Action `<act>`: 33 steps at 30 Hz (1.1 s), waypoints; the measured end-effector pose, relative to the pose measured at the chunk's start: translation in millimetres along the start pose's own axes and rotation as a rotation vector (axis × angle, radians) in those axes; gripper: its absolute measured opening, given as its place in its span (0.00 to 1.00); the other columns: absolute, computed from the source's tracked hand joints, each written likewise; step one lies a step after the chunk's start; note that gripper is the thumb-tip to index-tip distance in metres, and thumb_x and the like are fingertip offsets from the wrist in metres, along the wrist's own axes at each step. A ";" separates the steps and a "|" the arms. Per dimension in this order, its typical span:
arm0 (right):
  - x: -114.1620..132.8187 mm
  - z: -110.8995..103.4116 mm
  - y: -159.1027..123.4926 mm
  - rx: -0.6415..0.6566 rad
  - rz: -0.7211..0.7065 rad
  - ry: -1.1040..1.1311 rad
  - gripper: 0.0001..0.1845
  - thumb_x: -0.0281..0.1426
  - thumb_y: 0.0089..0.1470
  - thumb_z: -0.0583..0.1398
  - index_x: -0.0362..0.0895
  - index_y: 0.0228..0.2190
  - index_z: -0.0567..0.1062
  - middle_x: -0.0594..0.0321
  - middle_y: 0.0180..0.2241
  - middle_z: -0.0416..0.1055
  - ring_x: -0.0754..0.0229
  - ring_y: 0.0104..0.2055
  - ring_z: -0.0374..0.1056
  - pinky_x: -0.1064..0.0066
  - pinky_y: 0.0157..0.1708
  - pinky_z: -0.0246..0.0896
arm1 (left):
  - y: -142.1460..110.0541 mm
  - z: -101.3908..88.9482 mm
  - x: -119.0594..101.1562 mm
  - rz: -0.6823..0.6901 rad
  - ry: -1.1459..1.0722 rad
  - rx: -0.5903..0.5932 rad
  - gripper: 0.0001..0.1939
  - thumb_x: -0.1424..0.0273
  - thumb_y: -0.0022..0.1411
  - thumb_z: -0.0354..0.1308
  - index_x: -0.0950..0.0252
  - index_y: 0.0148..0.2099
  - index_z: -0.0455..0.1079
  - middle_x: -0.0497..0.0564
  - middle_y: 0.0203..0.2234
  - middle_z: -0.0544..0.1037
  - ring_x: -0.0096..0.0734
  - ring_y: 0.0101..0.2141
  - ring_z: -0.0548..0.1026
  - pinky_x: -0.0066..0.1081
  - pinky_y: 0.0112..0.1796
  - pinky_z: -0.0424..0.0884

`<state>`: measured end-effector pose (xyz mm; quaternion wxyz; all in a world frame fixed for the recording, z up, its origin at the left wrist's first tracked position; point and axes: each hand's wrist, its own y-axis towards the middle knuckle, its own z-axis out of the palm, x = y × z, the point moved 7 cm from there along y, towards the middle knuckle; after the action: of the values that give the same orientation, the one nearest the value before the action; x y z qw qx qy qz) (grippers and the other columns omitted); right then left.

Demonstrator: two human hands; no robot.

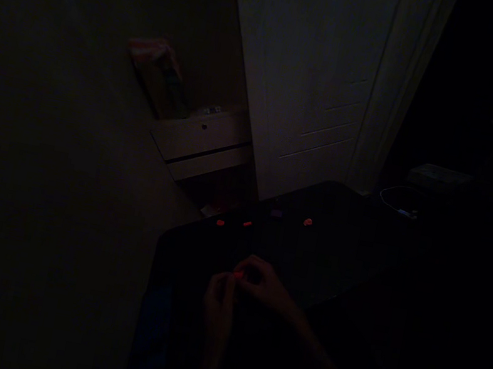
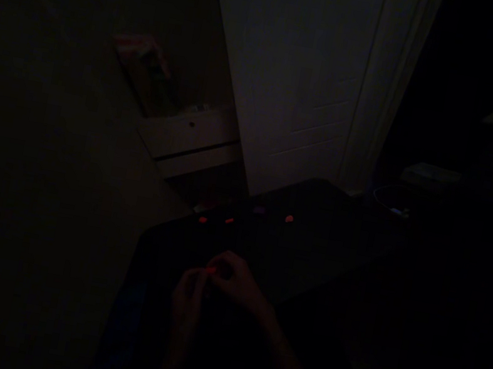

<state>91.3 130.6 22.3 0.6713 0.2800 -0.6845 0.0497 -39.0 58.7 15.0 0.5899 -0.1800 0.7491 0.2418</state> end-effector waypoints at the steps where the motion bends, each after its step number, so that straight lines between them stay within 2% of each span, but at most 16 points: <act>1: 0.5 -0.3 0.0 -0.004 0.002 -0.002 0.08 0.32 0.53 0.67 0.44 0.37 0.78 0.62 0.35 0.74 0.60 0.36 0.69 0.70 0.36 0.63 | 0.1 -0.6 0.0 0.001 -0.008 -0.009 0.28 0.44 0.56 0.61 0.66 0.39 0.75 0.53 0.29 0.79 0.32 0.26 0.75 0.31 0.28 0.72; 10: -1.6 -2.6 0.2 -0.031 0.045 -0.021 0.07 0.32 0.54 0.67 0.43 0.36 0.77 0.62 0.34 0.74 0.61 0.34 0.68 0.71 0.34 0.62 | -0.8 -0.5 -2.4 0.005 0.068 0.010 0.30 0.42 0.57 0.58 0.67 0.38 0.77 0.51 0.23 0.76 0.33 0.24 0.74 0.31 0.28 0.72; 18: -7.8 -3.9 1.1 -0.076 0.070 -0.062 0.06 0.32 0.55 0.66 0.43 0.36 0.77 0.62 0.34 0.74 0.60 0.35 0.70 0.70 0.35 0.63 | -0.8 -0.6 -1.9 -0.021 0.062 0.002 0.33 0.39 0.54 0.58 0.67 0.39 0.78 0.53 0.24 0.77 0.34 0.24 0.75 0.32 0.28 0.72; 33: -11.1 -4.6 1.3 -0.071 0.031 -0.079 0.06 0.32 0.56 0.66 0.44 0.36 0.78 0.61 0.36 0.75 0.59 0.37 0.71 0.70 0.37 0.64 | -0.1 0.0 6.3 -0.021 0.067 0.038 0.32 0.42 0.57 0.58 0.68 0.42 0.78 0.54 0.26 0.78 0.35 0.26 0.75 0.33 0.29 0.72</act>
<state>94.2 137.2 12.7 0.6523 0.2473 -0.7161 0.0245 -40.4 58.8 8.9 0.5705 -0.1846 0.7709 0.2149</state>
